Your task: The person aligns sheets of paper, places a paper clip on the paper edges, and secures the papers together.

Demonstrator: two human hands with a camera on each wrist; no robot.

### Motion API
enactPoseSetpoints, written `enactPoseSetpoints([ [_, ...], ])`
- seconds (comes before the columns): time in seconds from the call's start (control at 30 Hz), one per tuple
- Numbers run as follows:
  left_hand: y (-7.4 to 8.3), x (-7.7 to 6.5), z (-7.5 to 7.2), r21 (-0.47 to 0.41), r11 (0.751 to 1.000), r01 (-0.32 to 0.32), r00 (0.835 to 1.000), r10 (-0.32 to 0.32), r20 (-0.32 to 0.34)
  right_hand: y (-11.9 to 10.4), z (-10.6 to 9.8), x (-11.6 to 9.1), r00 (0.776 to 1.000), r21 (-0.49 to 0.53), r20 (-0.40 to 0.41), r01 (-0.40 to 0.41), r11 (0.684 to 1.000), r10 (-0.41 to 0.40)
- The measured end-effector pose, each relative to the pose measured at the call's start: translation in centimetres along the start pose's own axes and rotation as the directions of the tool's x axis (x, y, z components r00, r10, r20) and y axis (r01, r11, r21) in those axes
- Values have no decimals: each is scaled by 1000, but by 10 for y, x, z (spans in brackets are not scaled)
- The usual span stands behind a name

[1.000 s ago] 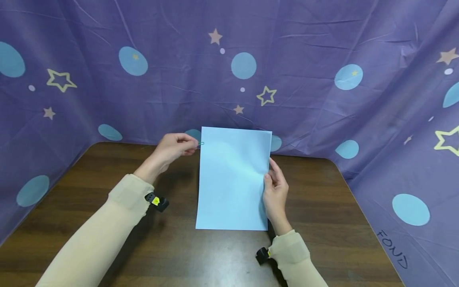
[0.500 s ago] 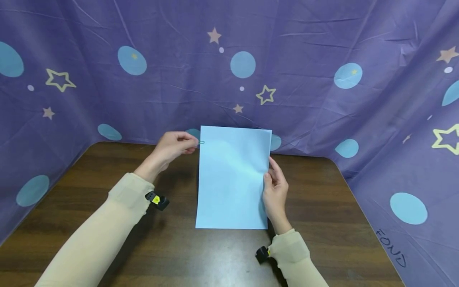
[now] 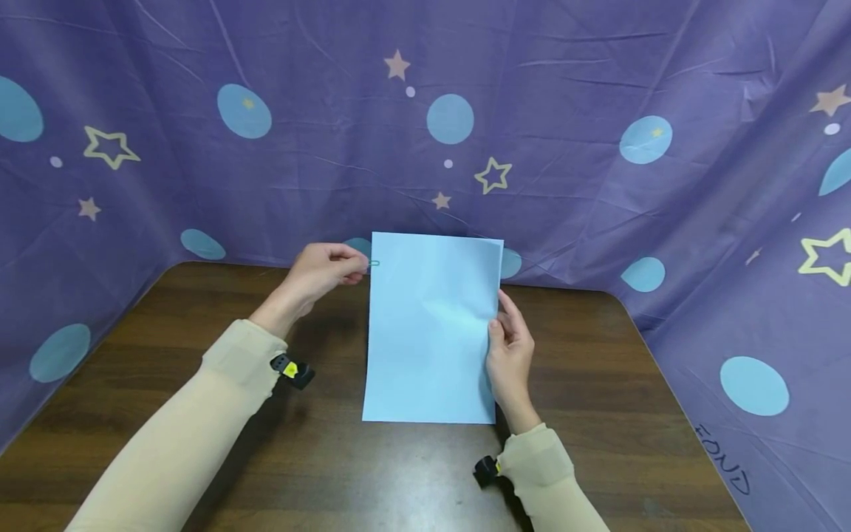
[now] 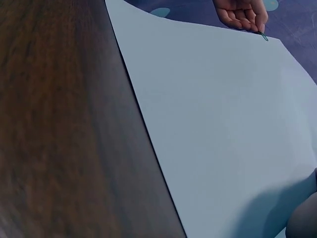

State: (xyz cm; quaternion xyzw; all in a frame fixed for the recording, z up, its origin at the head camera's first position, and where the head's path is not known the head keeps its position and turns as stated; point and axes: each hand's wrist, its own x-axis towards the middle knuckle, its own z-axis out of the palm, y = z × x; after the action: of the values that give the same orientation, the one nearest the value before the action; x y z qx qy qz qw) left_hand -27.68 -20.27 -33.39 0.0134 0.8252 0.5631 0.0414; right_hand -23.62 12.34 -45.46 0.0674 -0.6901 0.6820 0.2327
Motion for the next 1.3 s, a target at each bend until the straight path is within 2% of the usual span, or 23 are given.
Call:
enactPoseSetpoints([
  [0.43,-1,-1,0,-41,999,27,1000,-27,-13,-2,2,0,999,-15,-34,-14,1000,14],
  [0.87,-1,3,-1,-18,1000,-5,999,5,37,1,0,1,1000,-4,-25,10,1000,-10],
  [1.13,-2,0,-2,-7,1000,-9,1000,9,18,-1,-1,1,1000,3,-17,1,1000,-1],
  [1.3,-5,-2,-2,-13,1000,14,1000,-13,19,-1,0,1,1000,13,-15,4,1000,-4],
])
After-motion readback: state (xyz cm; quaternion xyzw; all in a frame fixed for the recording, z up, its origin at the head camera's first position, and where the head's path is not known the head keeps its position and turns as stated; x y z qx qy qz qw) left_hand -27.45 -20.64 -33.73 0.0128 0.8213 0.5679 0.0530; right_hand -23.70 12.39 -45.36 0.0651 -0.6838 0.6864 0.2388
